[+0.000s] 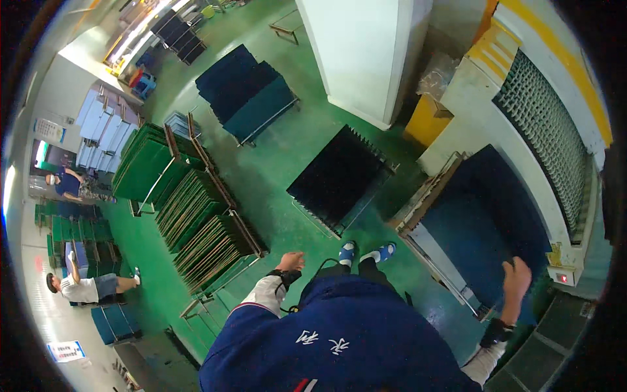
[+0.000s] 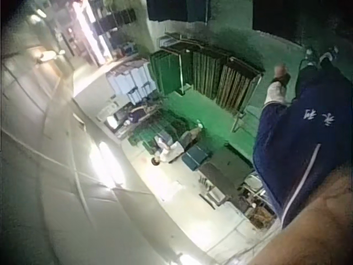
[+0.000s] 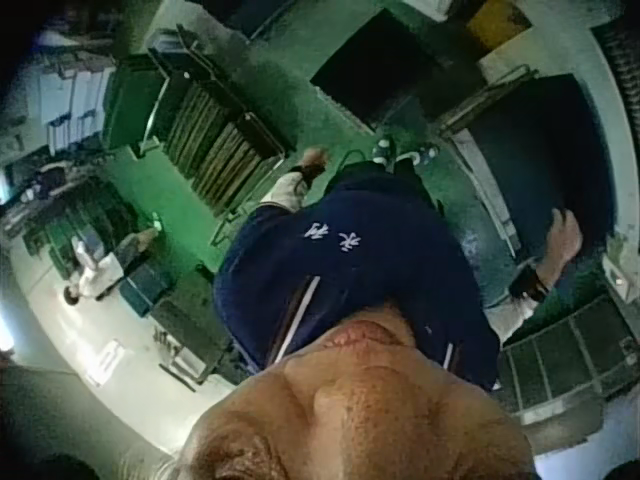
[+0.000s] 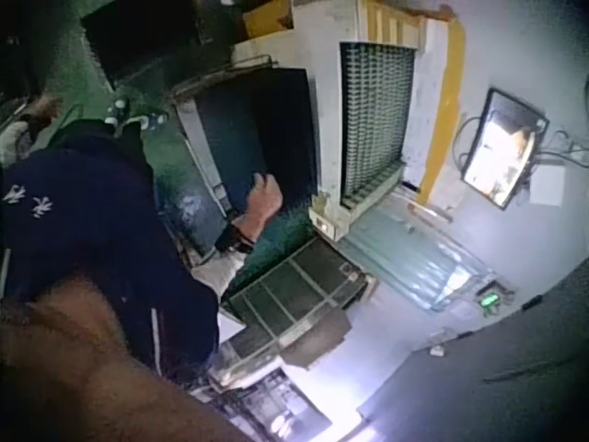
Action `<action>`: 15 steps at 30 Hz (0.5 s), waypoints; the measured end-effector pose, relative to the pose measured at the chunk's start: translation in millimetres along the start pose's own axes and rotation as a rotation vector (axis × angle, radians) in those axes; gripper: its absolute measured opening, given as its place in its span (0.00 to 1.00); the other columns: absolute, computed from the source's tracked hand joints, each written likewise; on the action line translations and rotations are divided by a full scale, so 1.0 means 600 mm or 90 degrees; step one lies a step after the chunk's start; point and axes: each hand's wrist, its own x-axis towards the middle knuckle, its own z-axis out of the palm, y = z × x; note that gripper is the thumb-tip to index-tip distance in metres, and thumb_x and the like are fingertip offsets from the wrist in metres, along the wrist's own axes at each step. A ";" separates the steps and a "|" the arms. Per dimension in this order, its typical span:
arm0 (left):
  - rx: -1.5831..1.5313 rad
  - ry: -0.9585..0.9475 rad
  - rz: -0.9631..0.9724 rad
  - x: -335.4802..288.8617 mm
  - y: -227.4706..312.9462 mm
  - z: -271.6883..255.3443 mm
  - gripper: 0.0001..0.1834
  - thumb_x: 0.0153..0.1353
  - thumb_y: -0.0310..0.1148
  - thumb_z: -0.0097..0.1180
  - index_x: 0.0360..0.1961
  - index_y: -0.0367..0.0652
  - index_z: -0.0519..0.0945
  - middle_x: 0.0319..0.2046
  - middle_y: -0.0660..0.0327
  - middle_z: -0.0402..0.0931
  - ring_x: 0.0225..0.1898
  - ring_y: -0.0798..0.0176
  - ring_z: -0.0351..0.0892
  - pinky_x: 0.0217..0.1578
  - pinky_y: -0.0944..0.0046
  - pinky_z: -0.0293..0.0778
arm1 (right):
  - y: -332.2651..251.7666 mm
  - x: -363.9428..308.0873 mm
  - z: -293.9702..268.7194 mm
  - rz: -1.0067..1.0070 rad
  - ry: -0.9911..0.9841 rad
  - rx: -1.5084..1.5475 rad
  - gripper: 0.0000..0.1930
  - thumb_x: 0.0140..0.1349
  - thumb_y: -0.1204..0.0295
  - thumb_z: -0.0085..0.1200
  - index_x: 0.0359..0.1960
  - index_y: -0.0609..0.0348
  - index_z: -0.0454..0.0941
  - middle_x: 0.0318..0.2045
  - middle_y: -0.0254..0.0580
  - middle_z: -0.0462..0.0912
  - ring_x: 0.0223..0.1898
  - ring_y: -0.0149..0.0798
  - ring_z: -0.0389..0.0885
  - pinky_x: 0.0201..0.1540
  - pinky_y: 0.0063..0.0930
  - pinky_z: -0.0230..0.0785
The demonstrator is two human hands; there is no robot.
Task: Inserting blue plates into an industrial processor and organizing the racks of processed plates.
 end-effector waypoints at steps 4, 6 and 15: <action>-0.020 -0.021 -0.028 0.037 -0.002 0.034 0.08 0.58 0.32 0.52 0.34 0.40 0.71 0.18 0.62 0.67 0.14 0.66 0.66 0.12 0.68 0.57 | 0.014 -0.013 -0.135 -0.018 0.098 -0.070 0.15 0.52 0.69 0.56 0.37 0.69 0.72 0.30 0.53 0.75 0.30 0.50 0.71 0.36 0.35 0.63; -0.004 -0.133 -0.005 0.070 0.001 0.032 0.08 0.59 0.34 0.52 0.35 0.43 0.70 0.25 0.62 0.71 0.22 0.64 0.72 0.16 0.65 0.64 | 0.009 -0.021 -0.196 0.031 0.091 0.211 0.18 0.56 0.67 0.54 0.42 0.71 0.73 0.34 0.46 0.77 0.34 0.39 0.73 0.38 0.30 0.64; 0.038 -0.125 0.046 0.022 0.111 0.151 0.10 0.59 0.35 0.51 0.39 0.43 0.72 0.26 0.62 0.72 0.26 0.64 0.73 0.24 0.63 0.68 | 0.181 -0.132 -0.213 0.205 0.290 0.265 0.20 0.56 0.75 0.47 0.51 0.66 0.71 0.39 0.47 0.74 0.42 0.40 0.72 0.47 0.30 0.63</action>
